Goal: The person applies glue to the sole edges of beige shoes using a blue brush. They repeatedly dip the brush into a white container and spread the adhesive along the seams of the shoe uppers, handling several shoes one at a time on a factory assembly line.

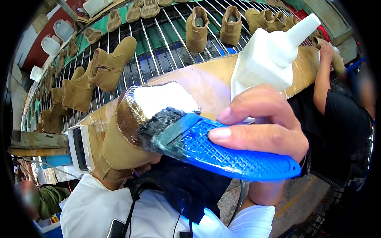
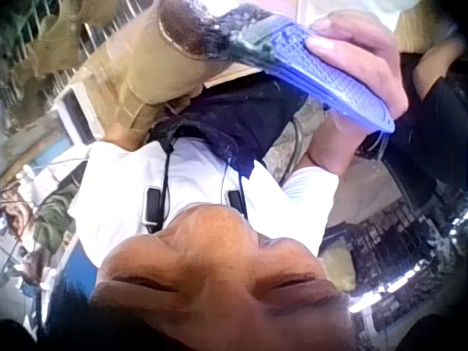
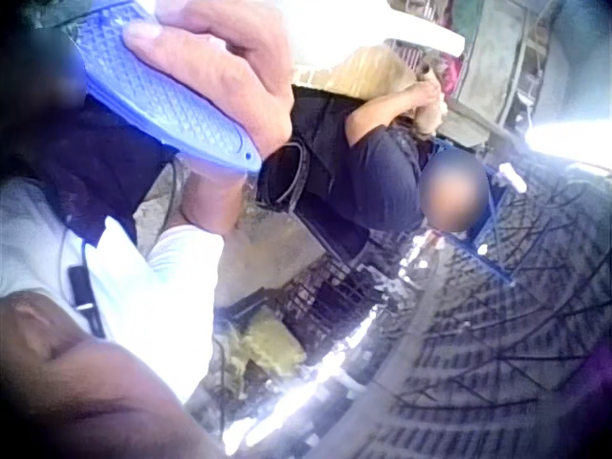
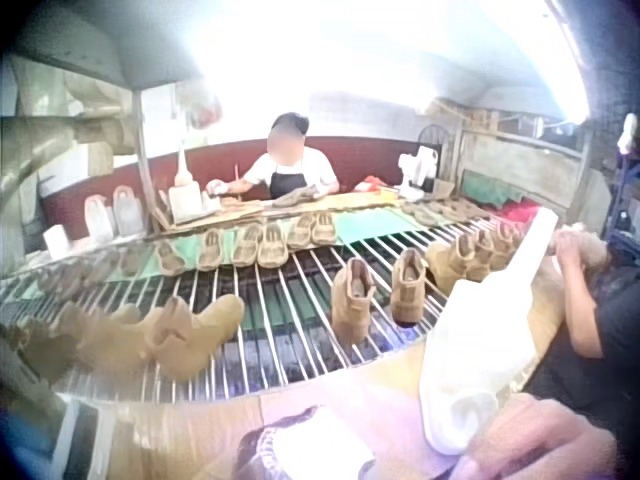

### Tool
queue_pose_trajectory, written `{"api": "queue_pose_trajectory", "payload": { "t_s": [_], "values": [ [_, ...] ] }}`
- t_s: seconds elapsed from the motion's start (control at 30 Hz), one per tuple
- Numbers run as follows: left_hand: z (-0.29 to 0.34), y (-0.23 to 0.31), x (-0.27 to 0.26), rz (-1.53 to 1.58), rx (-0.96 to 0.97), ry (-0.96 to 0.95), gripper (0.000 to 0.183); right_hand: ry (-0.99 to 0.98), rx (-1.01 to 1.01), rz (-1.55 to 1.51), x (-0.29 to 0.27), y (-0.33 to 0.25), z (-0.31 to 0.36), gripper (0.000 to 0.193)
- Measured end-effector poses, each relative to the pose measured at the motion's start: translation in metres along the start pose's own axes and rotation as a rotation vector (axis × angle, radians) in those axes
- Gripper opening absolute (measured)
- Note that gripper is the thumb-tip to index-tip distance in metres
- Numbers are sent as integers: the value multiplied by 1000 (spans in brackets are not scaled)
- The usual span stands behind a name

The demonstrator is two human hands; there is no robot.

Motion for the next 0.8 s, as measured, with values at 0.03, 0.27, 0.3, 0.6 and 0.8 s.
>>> {"api": "queue_pose_trajectory", "payload": {
  "t_s": [0.03, 0.27, 0.3, 0.6, 0.8],
  "values": [
    [0, 1, 1, -45, 38, 10, 47, -10, 8, -34, 2, 1, -1, 15],
    [23, 8, -9, -226, 173, 49, 47, -81, -6, -195, 4, 23, 5, 22],
    [26, 9, -11, -238, 185, 51, 47, -102, 2, -199, 2, 27, 8, 26],
    [16, 16, -10, -223, 188, 73, 47, -55, 80, -246, -3, 30, 18, 27],
    [24, -24, -28, 695, -297, 295, 47, 405, 443, -257, -19, 47, 45, 24]
  ]
}}
Point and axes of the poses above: each hand's wrist, its own z-axis away from the middle knuckle, its own x-axis out of the palm, y = z × x, the point moved 2 cm from there along -z, towards the middle knuckle, and after that the axes turned 9 degrees about x, right-handed, at the moved point
